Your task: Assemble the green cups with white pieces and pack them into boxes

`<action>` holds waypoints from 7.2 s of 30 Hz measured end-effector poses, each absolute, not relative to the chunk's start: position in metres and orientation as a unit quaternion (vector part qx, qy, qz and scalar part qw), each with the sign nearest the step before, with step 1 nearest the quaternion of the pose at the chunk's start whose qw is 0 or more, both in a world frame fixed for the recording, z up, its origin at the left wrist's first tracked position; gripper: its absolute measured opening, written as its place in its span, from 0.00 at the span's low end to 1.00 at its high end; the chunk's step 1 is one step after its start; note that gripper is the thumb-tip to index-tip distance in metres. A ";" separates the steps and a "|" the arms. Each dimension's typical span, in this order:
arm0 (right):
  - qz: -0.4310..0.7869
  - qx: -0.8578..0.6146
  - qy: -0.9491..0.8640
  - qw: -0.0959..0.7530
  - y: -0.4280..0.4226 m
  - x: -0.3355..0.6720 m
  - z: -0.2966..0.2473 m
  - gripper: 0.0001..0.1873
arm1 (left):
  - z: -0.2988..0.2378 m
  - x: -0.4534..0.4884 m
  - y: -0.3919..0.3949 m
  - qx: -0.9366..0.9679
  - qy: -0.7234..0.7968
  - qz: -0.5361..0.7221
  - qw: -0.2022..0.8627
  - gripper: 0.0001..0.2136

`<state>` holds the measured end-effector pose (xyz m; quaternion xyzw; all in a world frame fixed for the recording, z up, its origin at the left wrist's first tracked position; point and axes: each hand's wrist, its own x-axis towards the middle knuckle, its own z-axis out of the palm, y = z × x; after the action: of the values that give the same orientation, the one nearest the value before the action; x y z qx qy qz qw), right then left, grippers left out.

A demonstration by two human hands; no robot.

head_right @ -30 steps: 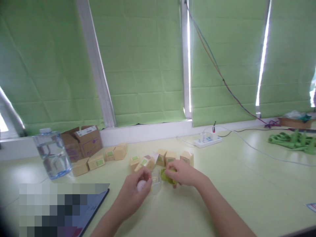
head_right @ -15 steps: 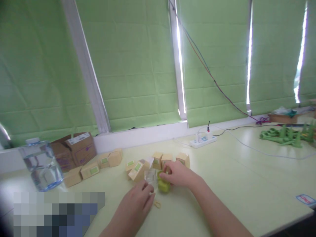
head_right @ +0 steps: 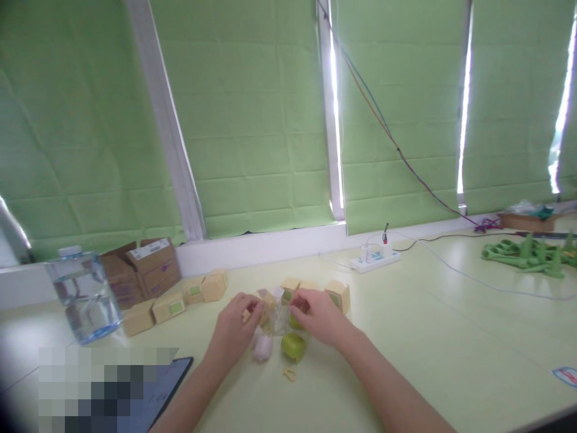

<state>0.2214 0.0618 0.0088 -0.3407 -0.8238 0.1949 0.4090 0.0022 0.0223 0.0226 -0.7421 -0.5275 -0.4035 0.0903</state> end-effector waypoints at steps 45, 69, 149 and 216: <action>0.030 -0.545 -0.801 0.247 0.109 0.273 0.048 0.24 | -0.006 -0.034 0.037 -0.713 -0.514 -0.472 0.066 0.08; 0.321 -0.284 -0.747 0.508 0.055 0.181 0.005 0.24 | 0.017 -0.006 -0.001 -0.742 -0.452 -0.495 0.024 0.18; 0.301 -0.266 -0.755 0.518 0.056 0.180 0.014 0.04 | 0.017 -0.012 0.005 -0.798 -0.414 -0.421 0.123 0.24; 0.298 -0.296 -0.692 0.587 0.049 0.176 0.018 0.08 | 0.017 0.006 0.005 -0.792 -0.471 -0.358 0.149 0.23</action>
<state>0.1765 0.0490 0.0177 -0.2964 -0.6916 0.2979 0.5875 0.0064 0.0046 0.0166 -0.7921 -0.4713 -0.3583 0.1486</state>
